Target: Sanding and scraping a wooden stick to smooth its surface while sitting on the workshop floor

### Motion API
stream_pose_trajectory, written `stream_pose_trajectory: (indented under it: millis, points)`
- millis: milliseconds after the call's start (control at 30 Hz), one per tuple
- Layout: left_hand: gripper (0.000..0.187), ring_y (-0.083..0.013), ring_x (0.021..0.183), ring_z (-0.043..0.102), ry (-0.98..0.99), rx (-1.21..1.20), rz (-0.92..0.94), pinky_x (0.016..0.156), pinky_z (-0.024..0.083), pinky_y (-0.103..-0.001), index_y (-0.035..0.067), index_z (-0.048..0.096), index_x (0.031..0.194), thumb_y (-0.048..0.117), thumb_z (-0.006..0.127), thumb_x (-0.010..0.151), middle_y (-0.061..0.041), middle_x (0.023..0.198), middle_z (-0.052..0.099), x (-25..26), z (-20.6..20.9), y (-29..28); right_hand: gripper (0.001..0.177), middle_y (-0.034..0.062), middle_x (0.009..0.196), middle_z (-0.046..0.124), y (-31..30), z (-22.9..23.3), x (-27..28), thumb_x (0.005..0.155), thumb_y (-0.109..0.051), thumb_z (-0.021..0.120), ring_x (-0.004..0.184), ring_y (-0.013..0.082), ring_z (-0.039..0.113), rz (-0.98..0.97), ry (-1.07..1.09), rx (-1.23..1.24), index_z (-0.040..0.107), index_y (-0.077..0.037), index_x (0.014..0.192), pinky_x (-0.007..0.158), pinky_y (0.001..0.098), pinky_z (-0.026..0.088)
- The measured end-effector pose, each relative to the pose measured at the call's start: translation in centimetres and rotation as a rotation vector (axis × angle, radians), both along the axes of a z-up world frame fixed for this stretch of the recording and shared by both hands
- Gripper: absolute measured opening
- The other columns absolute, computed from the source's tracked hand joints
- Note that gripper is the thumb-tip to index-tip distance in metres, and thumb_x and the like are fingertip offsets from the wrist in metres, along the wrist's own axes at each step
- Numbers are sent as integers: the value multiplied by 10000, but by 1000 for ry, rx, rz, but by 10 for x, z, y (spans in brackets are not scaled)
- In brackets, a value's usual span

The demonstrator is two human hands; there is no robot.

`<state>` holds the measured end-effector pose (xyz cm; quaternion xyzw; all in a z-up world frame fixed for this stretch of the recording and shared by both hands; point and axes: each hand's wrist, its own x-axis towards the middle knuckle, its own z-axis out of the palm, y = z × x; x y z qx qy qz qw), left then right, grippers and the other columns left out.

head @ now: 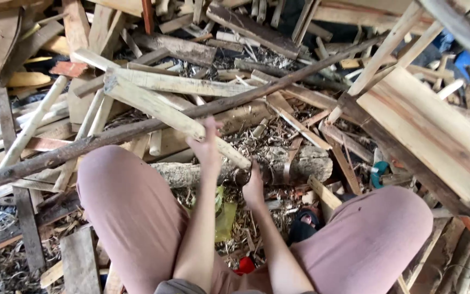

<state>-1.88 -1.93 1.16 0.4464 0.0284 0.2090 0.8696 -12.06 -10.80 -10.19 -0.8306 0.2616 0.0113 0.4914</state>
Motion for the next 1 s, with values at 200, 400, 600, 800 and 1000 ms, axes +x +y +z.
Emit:
stream_pose_trajectory:
  millis: [200,400,600,800,1000]
  points:
    - [277,-126,587,662,159,-156,-79,557,505,-196,147,570,921,353,747,977,35,582,618,1,-24,12,676,309,1288,617,-23,4,3,898,-46,602,1229,526,550,106,-55,-96,376,-220,1510,1061,624,440]
    - [428,-202,425,596,-41,-258,-72,544,509,-274,169,477,616,292,700,960,-15,386,410,37,-28,31,1036,83,1609,356,-22,113,-5,810,-258,817,1432,319,376,445,207,-396,181,-220,1627,1160,482,387]
    - [441,-119,367,342,-165,-413,-305,717,535,-290,204,394,610,311,609,979,24,419,303,30,-20,40,1292,218,1488,360,-21,150,-31,677,-576,893,1325,421,357,460,177,-621,127,-116,1610,1109,665,357]
    - [381,-76,332,331,-391,-554,-458,689,575,-286,242,414,635,331,545,981,62,407,348,25,-2,54,535,207,1513,417,-39,157,-46,1053,-304,391,1414,495,279,309,-159,-356,378,-172,1571,1100,775,63]
    - [344,-51,375,335,-475,-783,-564,779,535,-220,245,393,691,297,506,1012,90,467,331,14,11,60,664,84,1421,527,-40,149,-45,873,-410,688,1269,330,480,204,-627,-752,521,-157,1463,1114,473,347]
